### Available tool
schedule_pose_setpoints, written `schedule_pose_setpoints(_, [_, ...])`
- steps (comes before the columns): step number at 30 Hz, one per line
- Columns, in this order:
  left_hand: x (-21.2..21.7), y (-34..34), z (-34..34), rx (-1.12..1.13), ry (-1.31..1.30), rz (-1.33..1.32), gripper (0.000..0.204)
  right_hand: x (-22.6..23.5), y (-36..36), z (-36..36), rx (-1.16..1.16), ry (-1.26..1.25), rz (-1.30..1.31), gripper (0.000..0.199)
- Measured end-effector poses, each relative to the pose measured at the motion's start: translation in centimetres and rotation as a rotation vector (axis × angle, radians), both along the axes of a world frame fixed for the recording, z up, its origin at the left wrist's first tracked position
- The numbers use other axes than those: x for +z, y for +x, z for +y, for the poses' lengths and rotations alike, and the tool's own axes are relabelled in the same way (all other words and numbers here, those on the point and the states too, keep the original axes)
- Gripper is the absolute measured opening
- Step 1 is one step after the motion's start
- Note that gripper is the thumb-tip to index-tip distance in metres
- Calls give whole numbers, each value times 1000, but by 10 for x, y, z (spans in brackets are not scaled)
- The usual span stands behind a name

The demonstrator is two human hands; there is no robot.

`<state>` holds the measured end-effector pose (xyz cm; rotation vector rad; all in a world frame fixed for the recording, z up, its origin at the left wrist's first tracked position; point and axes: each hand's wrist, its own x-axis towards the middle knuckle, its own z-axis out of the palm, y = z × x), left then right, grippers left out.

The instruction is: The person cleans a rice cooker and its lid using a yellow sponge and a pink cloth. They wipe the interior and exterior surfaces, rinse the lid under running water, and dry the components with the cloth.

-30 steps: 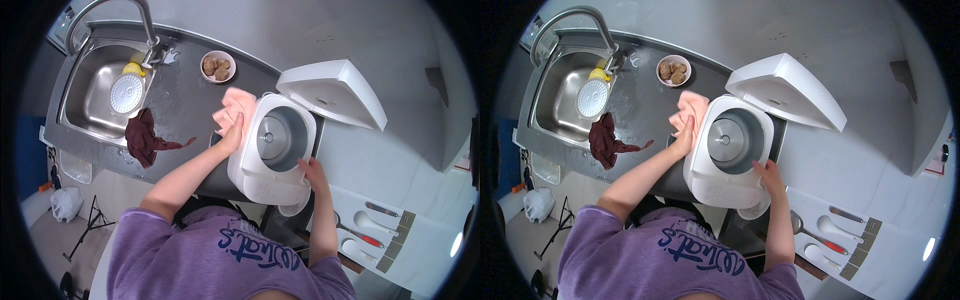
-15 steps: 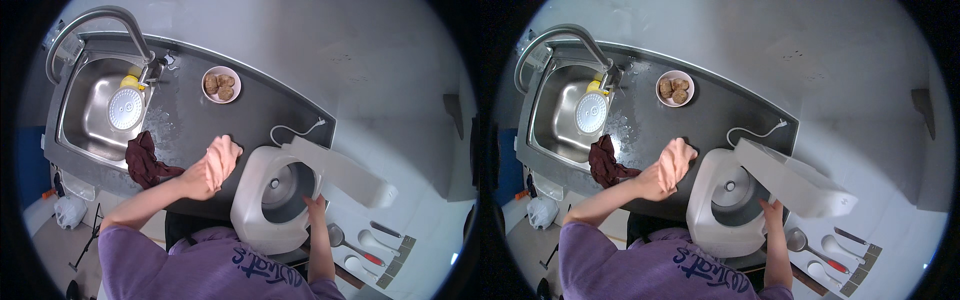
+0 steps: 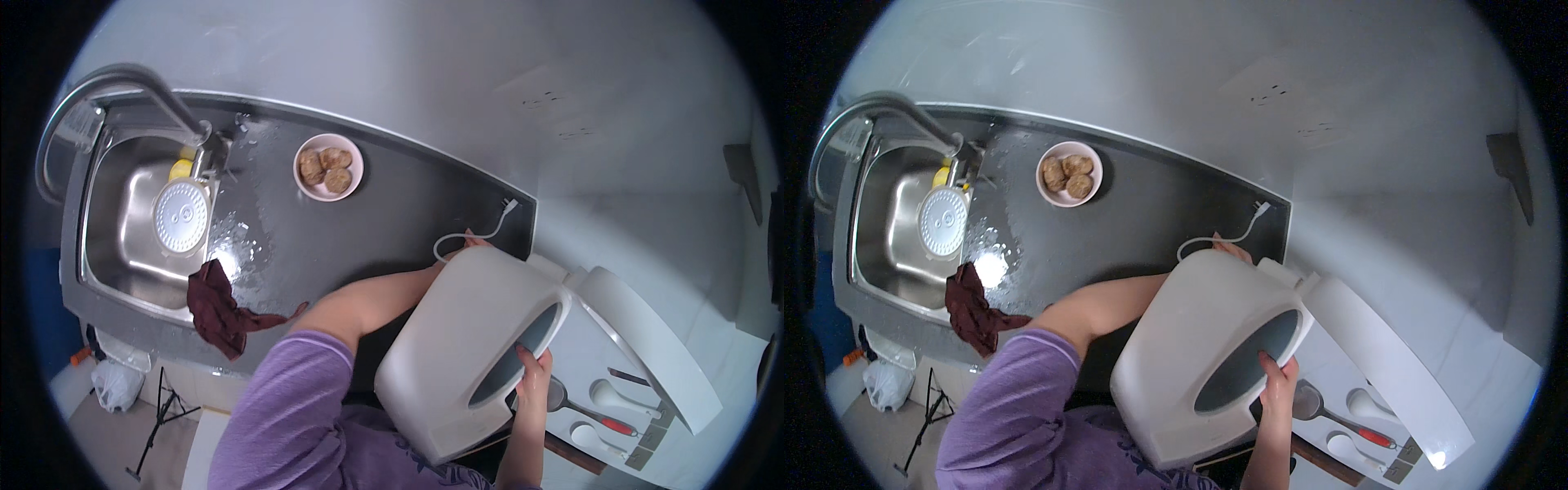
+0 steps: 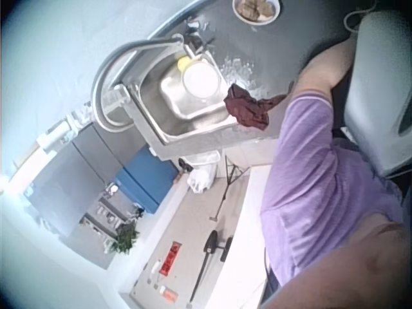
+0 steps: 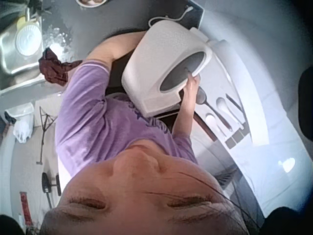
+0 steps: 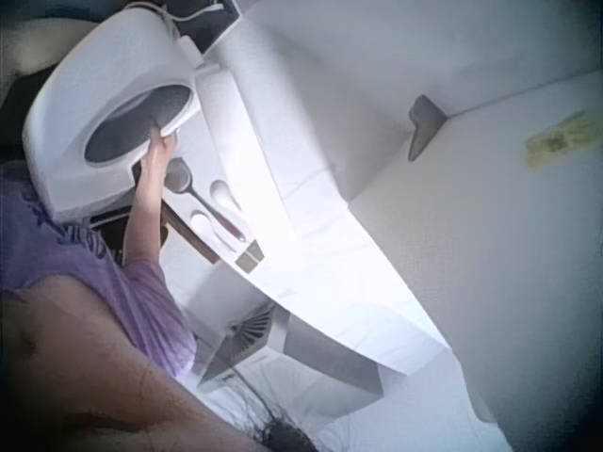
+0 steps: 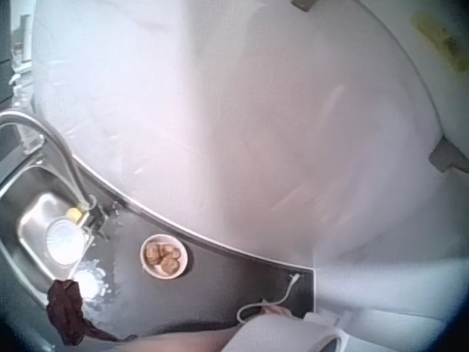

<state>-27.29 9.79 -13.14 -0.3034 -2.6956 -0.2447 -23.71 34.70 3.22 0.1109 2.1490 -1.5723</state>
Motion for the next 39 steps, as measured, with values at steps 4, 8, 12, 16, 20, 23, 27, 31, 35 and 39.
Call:
schedule_pose_setpoints(4, [6, -55, -13, 121, 112, -36, 62, 11, 9, 3, -69, -21, 51, 28])
schedule_pose_setpoints(8, [4, -66, -42, 218, 160, -92, 70, 13, 18, 8, -107, -46, 82, 29])
schedule_pose_setpoints(12, [8, -40, -77, 308, 208, -162, 79, 13, 25, 15, -123, -31, 123, 29])
schedule_pose_setpoints(16, [7, -1, -108, 396, 212, -274, 67, 12, 27, 20, -135, -53, 130, 29])
schedule_pose_setpoints(20, [-10, 46, -123, 581, 289, -381, 52, 10, 29, 23, -158, -98, 93, 26])
schedule_pose_setpoints(23, [-21, 88, -125, 731, 321, -378, 57, 9, 29, 24, -151, -95, 58, 26])
schedule_pose_setpoints(27, [-23, 152, -116, 754, 429, -418, 57, 8, 30, 28, -102, -87, 34, 29])
schedule_pose_setpoints(31, [-19, 221, -94, 836, 559, -348, 47, 4, 31, 31, -84, -104, 78, 29])
schedule_pose_setpoints(35, [8, 279, -88, 792, 650, 83, 22, -3, 32, 30, -62, -171, 16, 30])
schedule_pose_setpoints(39, [56, 269, -101, 739, 929, 96, 25, -12, 32, 29, -18, -228, 3, 30])
